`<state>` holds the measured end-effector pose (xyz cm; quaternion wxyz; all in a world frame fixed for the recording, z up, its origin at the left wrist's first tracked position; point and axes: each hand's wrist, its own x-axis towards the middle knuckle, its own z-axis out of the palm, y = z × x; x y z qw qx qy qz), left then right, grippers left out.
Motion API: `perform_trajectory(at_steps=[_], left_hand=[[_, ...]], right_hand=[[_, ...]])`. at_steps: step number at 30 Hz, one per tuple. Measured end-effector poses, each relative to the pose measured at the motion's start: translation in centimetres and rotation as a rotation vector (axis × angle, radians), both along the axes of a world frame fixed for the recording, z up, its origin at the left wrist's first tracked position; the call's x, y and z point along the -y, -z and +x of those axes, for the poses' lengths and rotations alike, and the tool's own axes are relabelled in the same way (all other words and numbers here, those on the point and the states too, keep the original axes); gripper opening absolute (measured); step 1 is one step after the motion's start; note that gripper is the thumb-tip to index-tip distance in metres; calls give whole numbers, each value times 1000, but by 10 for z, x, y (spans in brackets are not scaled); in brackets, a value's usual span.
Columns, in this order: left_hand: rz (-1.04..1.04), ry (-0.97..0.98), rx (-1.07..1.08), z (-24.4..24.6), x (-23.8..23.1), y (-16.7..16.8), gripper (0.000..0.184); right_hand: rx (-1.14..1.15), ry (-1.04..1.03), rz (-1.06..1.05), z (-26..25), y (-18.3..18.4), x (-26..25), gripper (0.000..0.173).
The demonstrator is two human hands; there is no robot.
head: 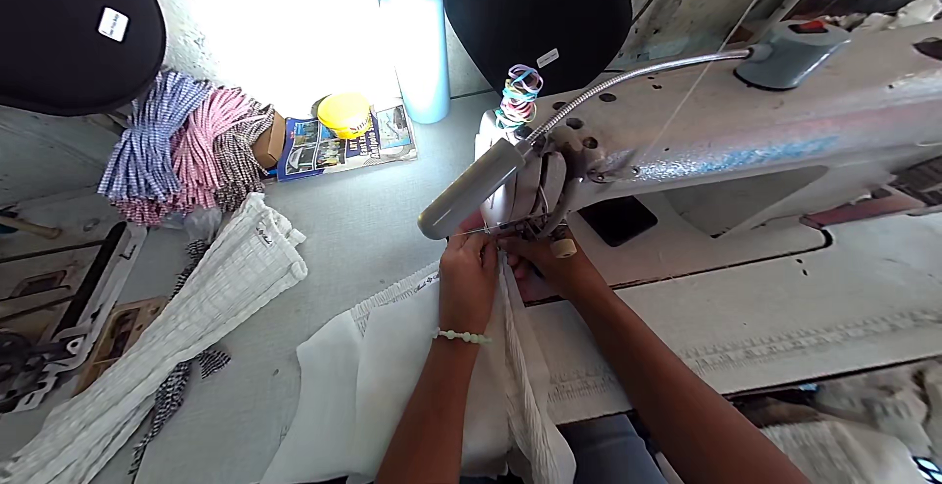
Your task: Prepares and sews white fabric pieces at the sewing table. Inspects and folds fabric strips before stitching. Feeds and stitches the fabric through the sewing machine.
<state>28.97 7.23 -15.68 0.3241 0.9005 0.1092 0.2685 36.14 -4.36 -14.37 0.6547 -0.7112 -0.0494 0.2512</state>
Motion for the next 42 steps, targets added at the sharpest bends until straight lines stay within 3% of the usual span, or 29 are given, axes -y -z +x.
perform_trajectory(at_steps=[5, 8, 12, 14, 16, 18, 20, 24, 36, 42], left_hand=[[40, 25, 39, -4, 0, -4, 9], [100, 74, 24, -13, 1, -17, 11], [167, 206, -286, -28, 0, -43, 19], [207, 262, -349, -31, -2, -40, 24], [246, 294, -273, -35, -7, -21, 25], [291, 282, -116, -37, -10, 2, 24], [317, 265, -51, -38, -11, 14, 25], [367, 243, -37, -37, -10, 17, 27], [400, 221, -50, -52, -3, 18, 29], [346, 247, -44, -48, -5, 16, 28]], right_hand=[[19, -8, -13, -1, -1, -1, 4], [-107, 73, 130, 3, -9, 5, 13], [-260, 150, 336, 7, -17, 30, 23], [-47, 75, 165, -2, -15, 53, 13], [391, 61, -169, -19, -3, 82, 19], [882, 229, -502, -29, 8, 121, 22], [1168, 423, -721, -16, 15, 174, 27], [1141, 538, -932, 20, 26, 246, 31], [1116, 554, -938, 18, 38, 242, 28], [1139, 579, -858, 18, 36, 241, 40]])
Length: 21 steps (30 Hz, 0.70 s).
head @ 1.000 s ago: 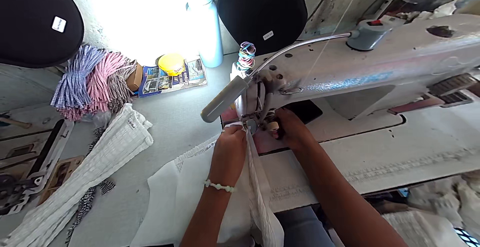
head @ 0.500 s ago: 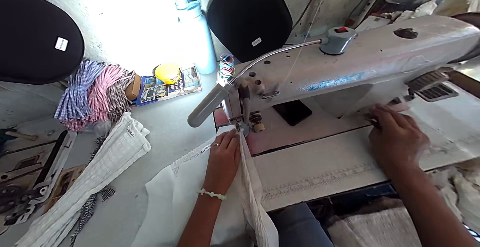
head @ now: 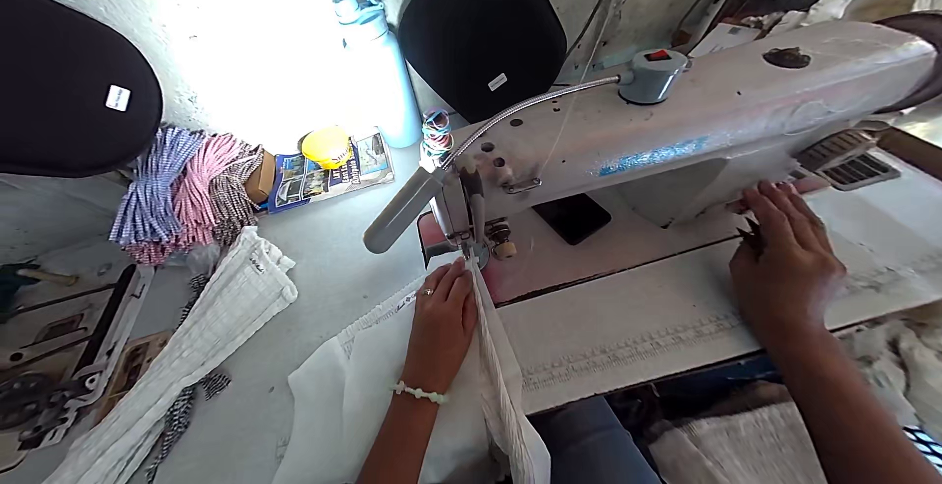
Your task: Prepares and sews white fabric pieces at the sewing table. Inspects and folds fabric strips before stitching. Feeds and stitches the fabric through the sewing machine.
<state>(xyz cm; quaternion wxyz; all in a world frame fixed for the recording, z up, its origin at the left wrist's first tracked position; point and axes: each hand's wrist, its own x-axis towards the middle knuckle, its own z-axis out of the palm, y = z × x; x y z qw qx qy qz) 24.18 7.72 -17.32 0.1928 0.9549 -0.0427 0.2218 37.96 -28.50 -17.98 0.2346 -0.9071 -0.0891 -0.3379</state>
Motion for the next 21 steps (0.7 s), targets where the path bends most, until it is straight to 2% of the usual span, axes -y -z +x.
perform_trajectory(at_steps=[6, 10, 12, 16, 18, 20, 21], left_hand=[[-18, 8, -13, 11, -5, 0, 25], [-84, 17, -98, 0, -3, -8, 31], [-98, -4, -91, -22, 5, -15, 34], [-85, -73, 199, -98, 25, -15, 21], [-166, -49, 256, -139, 40, -7, 13], [-251, 18, 216, -174, 55, 9, 9], [-289, 55, 183, -188, 61, 19, 10]], right_hand=[[-7, -41, 46, -5, 1, 4, 42], [58, -133, 147, -63, -8, -18, 29], [8, -300, 236, -111, -1, -36, 28], [-354, -674, 330, -205, 9, -74, 19], [-453, -719, 269, -233, 11, -93, 33], [-474, -689, 154, -247, 15, -109, 51], [-454, -664, 97, -251, 19, -115, 53]])
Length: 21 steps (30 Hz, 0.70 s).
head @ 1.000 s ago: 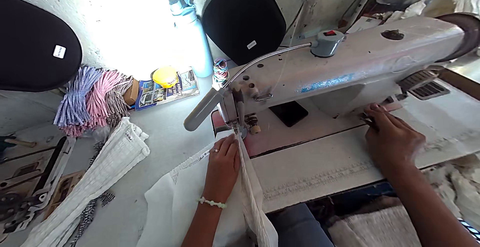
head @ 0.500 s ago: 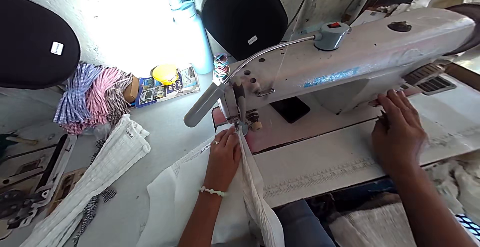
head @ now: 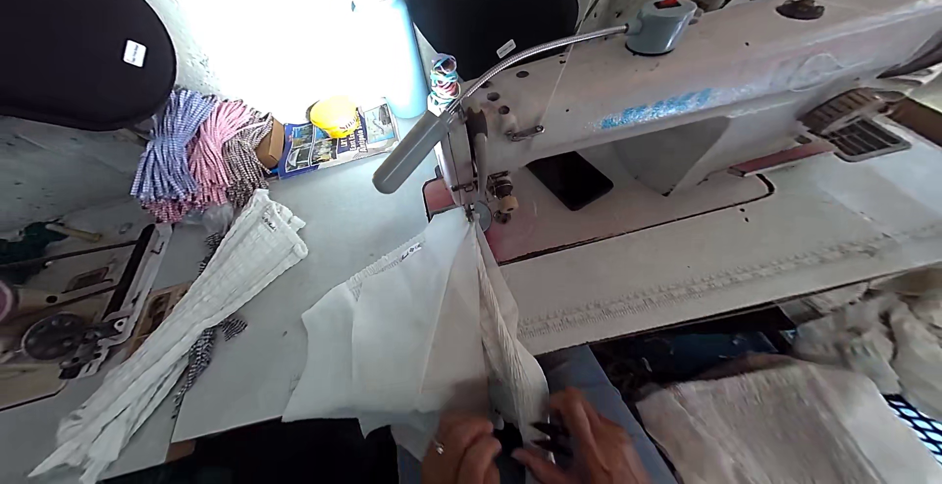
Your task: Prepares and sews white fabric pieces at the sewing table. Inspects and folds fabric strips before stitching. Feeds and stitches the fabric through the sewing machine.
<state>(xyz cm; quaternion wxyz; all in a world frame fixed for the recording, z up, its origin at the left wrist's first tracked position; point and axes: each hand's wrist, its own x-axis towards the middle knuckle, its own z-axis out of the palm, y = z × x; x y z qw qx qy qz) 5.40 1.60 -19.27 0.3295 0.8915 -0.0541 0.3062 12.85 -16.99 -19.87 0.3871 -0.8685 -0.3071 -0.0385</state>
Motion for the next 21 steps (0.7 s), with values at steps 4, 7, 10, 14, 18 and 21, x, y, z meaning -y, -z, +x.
perform_trajectory(at_steps=[4, 7, 10, 14, 18, 21], left_hand=[[-248, 127, -337, -31, 21, 19, 22], [-578, 132, -569, -35, 33, 8, 60], [-610, 21, -514, -34, 35, -4, 43], [-502, -1, -434, -39, 30, -10, 17], [-752, -22, -559, -41, 33, -14, 19], [-887, -9, -588, -40, 38, -12, 31]], right_hand=[[-144, -28, 18, -10, -6, -8, 50], [-498, -128, 244, -16, -14, -3, 47], [-660, -176, 366, -16, -14, 3, 39], [-712, -139, 476, -19, -1, 4, 30], [-553, -25, 444, -18, 16, -3, 26], [-302, 88, 283, -13, 21, -11, 37]])
